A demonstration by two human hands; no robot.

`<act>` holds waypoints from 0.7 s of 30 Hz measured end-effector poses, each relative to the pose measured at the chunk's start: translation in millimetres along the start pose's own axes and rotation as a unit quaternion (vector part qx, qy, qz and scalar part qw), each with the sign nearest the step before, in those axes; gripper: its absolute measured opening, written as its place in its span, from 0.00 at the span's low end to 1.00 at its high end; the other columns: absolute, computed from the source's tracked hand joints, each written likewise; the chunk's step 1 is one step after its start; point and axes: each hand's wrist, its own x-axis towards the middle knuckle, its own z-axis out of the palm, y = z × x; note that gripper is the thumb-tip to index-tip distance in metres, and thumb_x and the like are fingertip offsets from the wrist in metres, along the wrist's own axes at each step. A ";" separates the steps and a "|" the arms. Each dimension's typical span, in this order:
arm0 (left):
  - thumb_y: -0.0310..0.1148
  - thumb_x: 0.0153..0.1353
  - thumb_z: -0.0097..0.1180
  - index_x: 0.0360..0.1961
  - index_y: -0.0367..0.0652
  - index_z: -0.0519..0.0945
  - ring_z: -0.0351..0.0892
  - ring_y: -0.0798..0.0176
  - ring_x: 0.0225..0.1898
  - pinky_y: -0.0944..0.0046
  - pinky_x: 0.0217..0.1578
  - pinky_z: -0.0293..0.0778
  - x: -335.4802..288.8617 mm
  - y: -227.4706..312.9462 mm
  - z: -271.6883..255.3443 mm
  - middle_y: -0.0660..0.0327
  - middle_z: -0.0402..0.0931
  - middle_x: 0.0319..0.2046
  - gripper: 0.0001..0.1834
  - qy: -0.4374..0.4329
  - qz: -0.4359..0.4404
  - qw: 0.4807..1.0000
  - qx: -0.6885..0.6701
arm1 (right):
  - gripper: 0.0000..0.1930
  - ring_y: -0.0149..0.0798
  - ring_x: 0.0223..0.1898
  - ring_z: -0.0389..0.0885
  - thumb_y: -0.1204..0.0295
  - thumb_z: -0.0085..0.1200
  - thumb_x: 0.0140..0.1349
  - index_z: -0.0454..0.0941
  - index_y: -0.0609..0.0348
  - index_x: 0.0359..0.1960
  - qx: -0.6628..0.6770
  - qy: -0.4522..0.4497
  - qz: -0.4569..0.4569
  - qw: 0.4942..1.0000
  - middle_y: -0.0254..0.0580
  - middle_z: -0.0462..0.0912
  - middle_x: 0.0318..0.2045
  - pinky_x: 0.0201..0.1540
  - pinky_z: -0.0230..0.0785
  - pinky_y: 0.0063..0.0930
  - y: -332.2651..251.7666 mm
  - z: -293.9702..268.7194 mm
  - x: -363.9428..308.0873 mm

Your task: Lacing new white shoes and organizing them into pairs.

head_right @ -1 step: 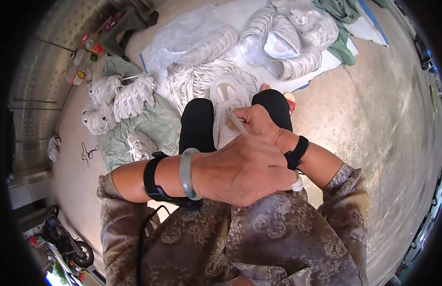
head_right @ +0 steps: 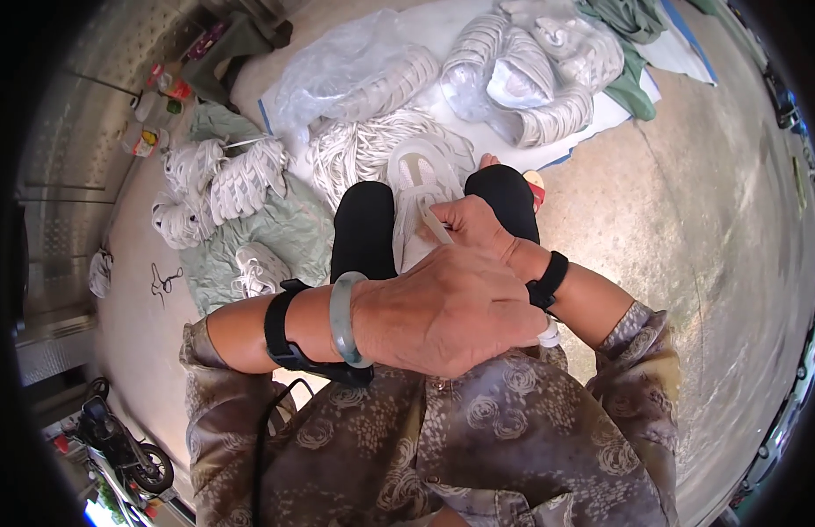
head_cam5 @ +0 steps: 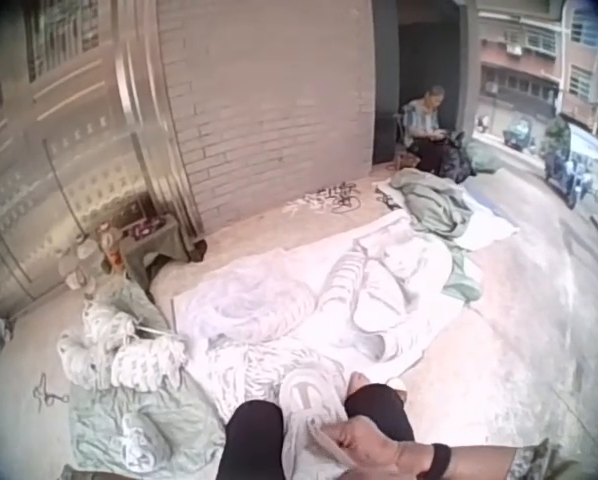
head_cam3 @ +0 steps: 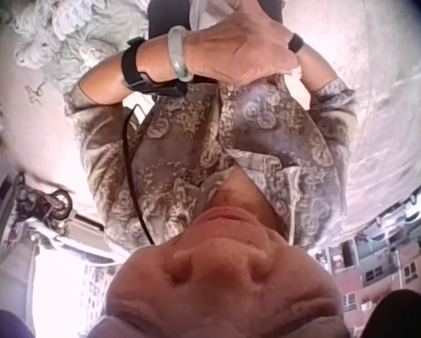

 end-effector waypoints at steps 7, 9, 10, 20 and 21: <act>0.25 0.49 0.52 0.28 0.40 0.72 0.72 0.55 0.24 0.60 0.25 0.66 17.5 -13.6 -7.8 0.60 0.69 0.21 0.03 0.040 0.002 0.997 0.072 | 0.06 0.43 0.25 0.75 0.72 0.53 0.50 0.75 0.57 0.31 -0.101 0.116 -0.064 0.986 0.43 0.74 0.20 0.34 0.67 0.29 13.5 16.2 -13.9; 0.28 0.54 0.51 0.30 0.39 0.74 0.73 0.58 0.21 0.64 0.23 0.68 27.2 -20.5 -18.8 0.58 0.71 0.20 0.04 0.099 -0.041 0.993 0.054 | 0.07 0.43 0.25 0.75 0.72 0.53 0.50 0.75 0.57 0.31 -0.113 0.120 -0.071 0.984 0.43 0.74 0.20 0.35 0.67 0.29 14.6 16.0 -20.4; 0.28 0.54 0.51 0.30 0.39 0.74 0.73 0.58 0.21 0.64 0.23 0.68 31.8 -22.4 -25.5 0.58 0.71 0.20 0.04 0.097 -0.039 0.993 0.053 | 0.07 0.43 0.25 0.75 0.72 0.54 0.50 0.75 0.57 0.32 -0.119 0.124 -0.076 0.982 0.43 0.74 0.20 0.35 0.67 0.30 14.7 15.0 -22.9; 0.30 0.58 0.51 0.33 0.38 0.77 0.70 0.72 0.19 0.74 0.22 0.67 35.9 -20.1 -40.7 0.62 0.73 0.17 0.07 0.037 -0.130 0.990 -0.042 | 0.10 0.45 0.26 0.76 0.71 0.54 0.50 0.74 0.56 0.35 -0.176 0.175 -0.124 0.961 0.44 0.75 0.22 0.36 0.69 0.30 24.0 -4.8 -31.5; 0.30 0.59 0.50 0.35 0.37 0.77 0.71 0.73 0.20 0.74 0.23 0.68 34.5 -19.9 -40.8 0.63 0.74 0.18 0.07 0.035 -0.136 0.989 -0.046 | 0.10 0.45 0.26 0.76 0.71 0.54 0.50 0.74 0.56 0.35 -0.180 0.178 -0.129 0.959 0.44 0.75 0.22 0.37 0.69 0.30 23.3 -6.5 -25.3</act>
